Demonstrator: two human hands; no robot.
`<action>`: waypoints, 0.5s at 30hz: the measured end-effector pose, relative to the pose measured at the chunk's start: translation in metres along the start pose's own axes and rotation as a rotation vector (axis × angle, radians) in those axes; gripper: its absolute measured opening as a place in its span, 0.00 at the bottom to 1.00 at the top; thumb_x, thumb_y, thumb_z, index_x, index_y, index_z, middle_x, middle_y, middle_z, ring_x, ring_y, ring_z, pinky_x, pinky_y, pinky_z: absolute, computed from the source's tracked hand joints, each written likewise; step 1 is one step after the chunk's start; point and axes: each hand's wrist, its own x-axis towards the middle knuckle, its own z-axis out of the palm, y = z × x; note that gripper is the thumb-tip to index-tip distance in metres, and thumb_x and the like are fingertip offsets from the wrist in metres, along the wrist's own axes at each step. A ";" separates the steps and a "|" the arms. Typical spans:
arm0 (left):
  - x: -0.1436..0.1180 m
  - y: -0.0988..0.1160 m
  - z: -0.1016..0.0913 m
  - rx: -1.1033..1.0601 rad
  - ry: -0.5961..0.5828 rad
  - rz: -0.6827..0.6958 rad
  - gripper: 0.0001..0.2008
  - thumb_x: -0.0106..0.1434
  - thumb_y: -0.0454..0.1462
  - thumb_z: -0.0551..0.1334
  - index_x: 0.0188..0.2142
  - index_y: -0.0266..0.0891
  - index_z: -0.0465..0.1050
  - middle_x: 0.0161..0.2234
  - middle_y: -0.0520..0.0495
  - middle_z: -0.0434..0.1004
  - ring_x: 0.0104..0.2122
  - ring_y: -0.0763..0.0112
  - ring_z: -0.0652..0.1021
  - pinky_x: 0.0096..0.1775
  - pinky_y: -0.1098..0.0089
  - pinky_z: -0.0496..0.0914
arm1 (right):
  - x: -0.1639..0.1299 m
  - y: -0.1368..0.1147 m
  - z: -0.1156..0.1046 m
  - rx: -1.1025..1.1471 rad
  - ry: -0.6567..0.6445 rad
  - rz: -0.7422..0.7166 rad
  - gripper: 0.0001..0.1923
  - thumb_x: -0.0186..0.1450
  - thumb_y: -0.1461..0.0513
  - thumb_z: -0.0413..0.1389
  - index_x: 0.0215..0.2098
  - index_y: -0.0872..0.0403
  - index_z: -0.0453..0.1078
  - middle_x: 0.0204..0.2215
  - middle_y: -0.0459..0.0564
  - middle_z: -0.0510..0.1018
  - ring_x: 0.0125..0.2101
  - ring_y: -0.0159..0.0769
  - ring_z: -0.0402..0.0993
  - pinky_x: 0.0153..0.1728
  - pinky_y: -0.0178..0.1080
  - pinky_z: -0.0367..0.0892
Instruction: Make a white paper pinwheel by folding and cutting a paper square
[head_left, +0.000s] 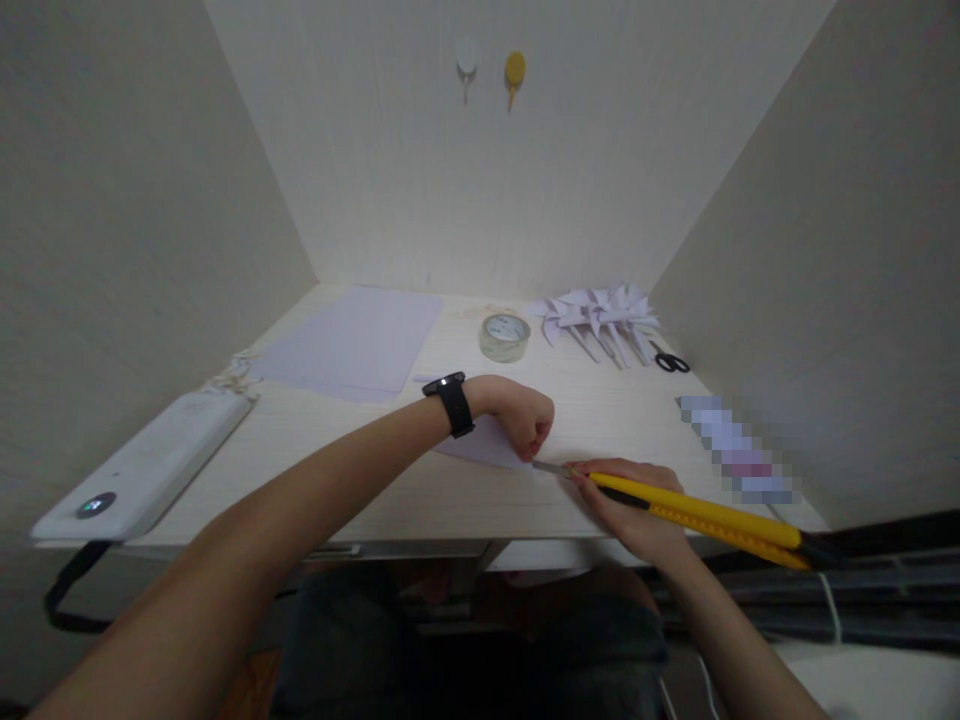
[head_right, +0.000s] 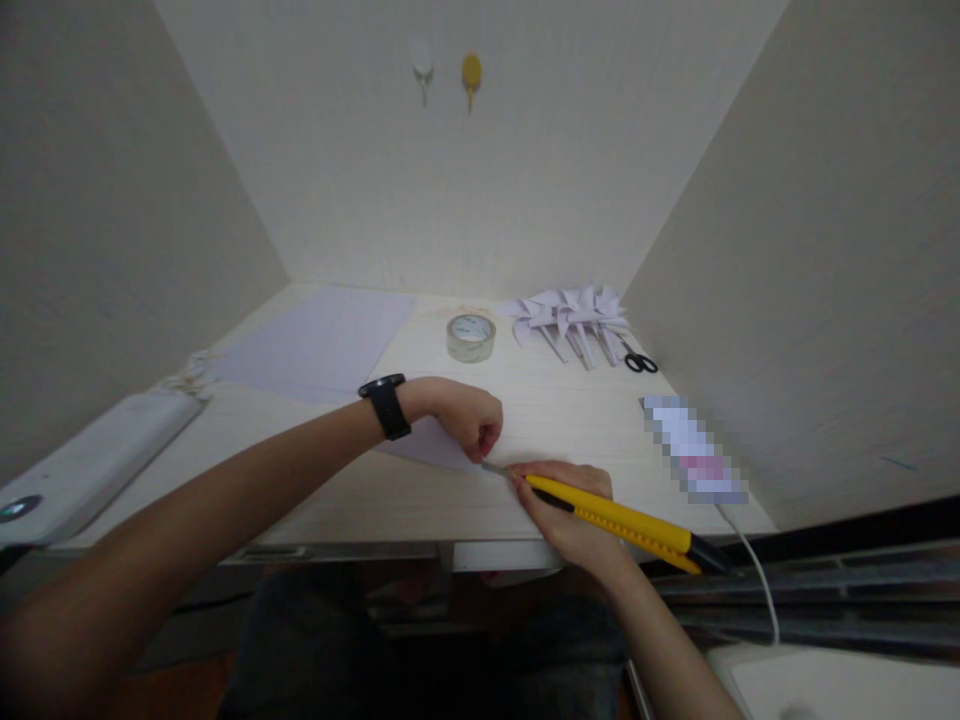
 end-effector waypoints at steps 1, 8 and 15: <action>0.000 -0.001 0.000 -0.003 0.002 0.000 0.05 0.50 0.30 0.67 0.29 0.36 0.81 0.26 0.49 0.79 0.27 0.70 0.73 0.32 0.69 0.67 | 0.000 0.000 0.000 0.004 -0.004 0.001 0.14 0.64 0.52 0.57 0.29 0.47 0.81 0.28 0.48 0.85 0.27 0.43 0.82 0.31 0.42 0.78; -0.002 -0.005 0.000 -0.051 -0.006 0.017 0.05 0.51 0.31 0.67 0.29 0.36 0.80 0.27 0.50 0.80 0.27 0.71 0.74 0.31 0.71 0.66 | 0.001 0.000 -0.001 0.033 -0.019 -0.006 0.13 0.64 0.52 0.58 0.29 0.47 0.81 0.29 0.47 0.85 0.28 0.43 0.83 0.31 0.42 0.78; 0.002 -0.007 0.002 -0.096 -0.017 0.027 0.04 0.49 0.31 0.68 0.27 0.36 0.80 0.25 0.51 0.79 0.27 0.71 0.74 0.31 0.70 0.66 | -0.003 0.002 0.001 0.073 -0.011 0.025 0.13 0.64 0.52 0.58 0.30 0.48 0.81 0.29 0.48 0.85 0.29 0.44 0.83 0.32 0.43 0.79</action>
